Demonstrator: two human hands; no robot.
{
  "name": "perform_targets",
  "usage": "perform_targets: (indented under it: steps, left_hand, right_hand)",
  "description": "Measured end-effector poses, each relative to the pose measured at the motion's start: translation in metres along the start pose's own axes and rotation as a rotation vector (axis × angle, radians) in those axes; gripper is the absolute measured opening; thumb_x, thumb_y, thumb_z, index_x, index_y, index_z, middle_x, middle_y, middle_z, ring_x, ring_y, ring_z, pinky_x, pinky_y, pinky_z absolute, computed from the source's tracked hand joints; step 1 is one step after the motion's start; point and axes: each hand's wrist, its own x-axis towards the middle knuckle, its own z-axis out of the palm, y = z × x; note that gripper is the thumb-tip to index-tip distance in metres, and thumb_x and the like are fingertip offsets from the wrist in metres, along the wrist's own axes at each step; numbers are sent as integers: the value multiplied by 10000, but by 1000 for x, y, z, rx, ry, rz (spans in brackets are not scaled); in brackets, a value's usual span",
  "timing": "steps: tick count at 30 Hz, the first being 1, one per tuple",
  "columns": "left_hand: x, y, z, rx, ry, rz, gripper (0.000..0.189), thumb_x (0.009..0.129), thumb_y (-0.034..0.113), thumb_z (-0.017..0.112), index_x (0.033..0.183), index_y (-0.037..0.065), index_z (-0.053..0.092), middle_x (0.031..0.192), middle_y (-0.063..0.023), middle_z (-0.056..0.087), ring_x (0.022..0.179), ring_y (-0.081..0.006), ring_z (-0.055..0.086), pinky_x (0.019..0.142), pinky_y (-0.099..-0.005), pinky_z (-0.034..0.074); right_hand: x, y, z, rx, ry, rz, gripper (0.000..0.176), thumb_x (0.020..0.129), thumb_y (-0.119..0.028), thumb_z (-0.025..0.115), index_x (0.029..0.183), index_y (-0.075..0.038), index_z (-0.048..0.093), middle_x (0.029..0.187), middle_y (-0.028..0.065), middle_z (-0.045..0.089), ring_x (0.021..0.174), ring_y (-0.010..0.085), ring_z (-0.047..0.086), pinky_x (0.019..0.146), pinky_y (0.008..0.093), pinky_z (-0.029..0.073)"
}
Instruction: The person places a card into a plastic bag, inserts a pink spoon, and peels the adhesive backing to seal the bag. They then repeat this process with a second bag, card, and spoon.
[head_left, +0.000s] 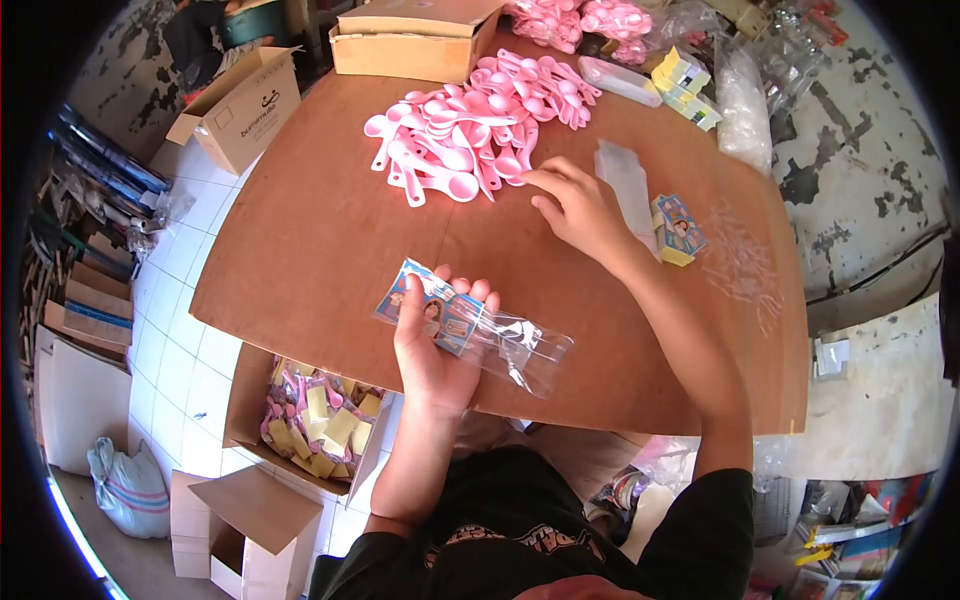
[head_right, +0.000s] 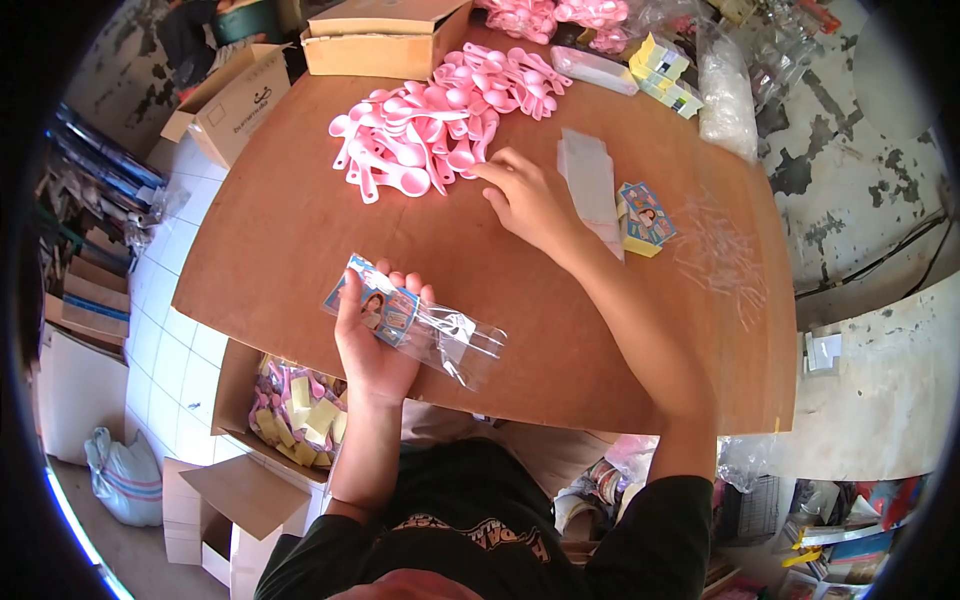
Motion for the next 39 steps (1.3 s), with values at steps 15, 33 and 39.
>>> perform_targets:
  steps: [15, 33, 39]
  left_hand:
    - [3, 3, -9, -30, -61, -3, 382, 937, 400, 535, 1079, 45, 538, 923, -112, 609, 955, -289, 612, 893, -436, 490]
    - [-2, 1, -6, -35, -107, 22, 497, 904, 519, 531, 1041, 41, 546, 973, -117, 609, 994, -302, 601, 923, -469, 472]
    - [-5, 10, -2, -37, -145, 121, 524, 893, 542, 534, 1042, 39, 547, 972, -113, 606, 1007, -305, 588, 926, -479, 460]
  right_hand:
    - [-20, -72, -19, 46, -247, 17, 27, 750, -112, 684, 765, -90, 683, 771, 37, 590, 732, 230, 595, 671, 363, 489]
    - [-52, -60, -56, -85, -513, 244, 170, 768, -108, 692, 903, -40, 614, 850, 100, 614, 800, 285, 617, 696, 376, 481]
    - [-77, -64, -71, 256, -524, 409, 137, 823, -87, 673, 903, -23, 583, 782, 77, 627, 590, 174, 601, 556, 301, 468]
